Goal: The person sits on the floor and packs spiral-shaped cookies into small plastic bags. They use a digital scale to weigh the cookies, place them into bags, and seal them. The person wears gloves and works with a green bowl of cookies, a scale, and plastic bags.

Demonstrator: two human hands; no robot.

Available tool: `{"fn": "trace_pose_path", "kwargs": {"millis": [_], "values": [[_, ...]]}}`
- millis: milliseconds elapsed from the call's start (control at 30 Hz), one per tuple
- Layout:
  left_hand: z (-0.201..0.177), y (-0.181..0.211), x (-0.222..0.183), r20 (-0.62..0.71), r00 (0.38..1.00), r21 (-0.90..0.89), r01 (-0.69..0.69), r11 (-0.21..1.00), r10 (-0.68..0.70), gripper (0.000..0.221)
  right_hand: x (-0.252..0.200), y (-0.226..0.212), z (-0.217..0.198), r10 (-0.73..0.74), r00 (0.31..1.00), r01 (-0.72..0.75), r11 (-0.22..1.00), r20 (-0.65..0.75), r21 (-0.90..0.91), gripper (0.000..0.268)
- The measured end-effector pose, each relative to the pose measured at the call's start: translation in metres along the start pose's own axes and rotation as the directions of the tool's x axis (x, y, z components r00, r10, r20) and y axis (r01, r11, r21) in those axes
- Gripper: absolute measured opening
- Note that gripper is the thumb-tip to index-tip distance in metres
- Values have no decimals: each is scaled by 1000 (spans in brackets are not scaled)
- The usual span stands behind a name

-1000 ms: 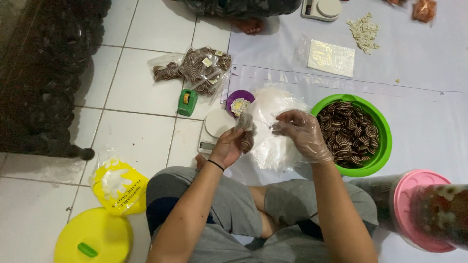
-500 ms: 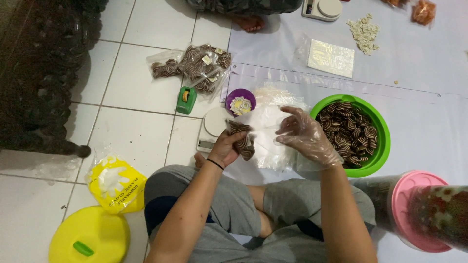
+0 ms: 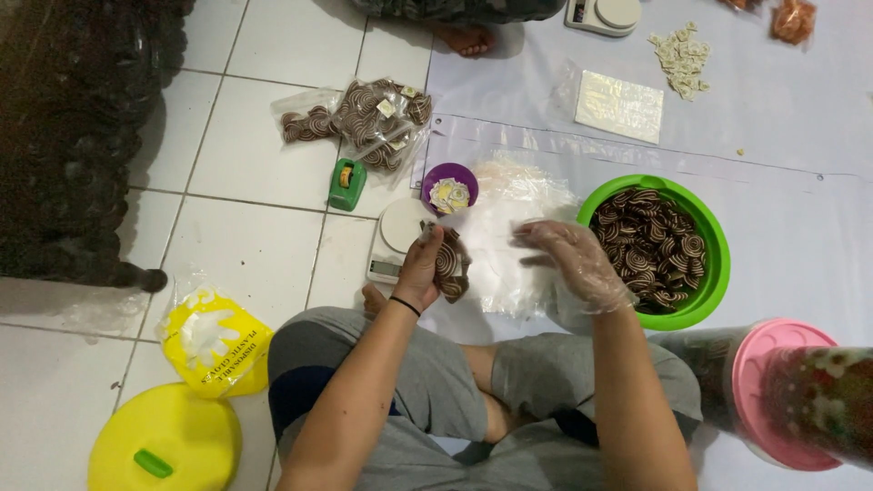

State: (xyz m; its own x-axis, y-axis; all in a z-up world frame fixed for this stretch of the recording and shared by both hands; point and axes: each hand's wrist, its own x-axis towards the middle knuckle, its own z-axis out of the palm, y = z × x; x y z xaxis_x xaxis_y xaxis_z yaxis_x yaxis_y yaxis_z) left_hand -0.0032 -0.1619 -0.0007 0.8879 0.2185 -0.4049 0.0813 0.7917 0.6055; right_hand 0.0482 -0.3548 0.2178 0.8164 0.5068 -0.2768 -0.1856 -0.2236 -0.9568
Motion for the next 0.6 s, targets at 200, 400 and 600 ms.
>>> {"fn": "trace_pose_path", "kwargs": {"millis": [200,400,600], "values": [[1,-2,0,7,1000,49,15,999,-16,59,14,33,-17,29,969,22,979,245,-204,37],[1,3,0,-81,997,236,4,972,16,59,16,43,-12,-220,930,280,943,295,-181,17],[17,20,-17,-153,987,323,3,947,49,61,52,107,-25,-240,968,229,744,68,-628,39]]}}
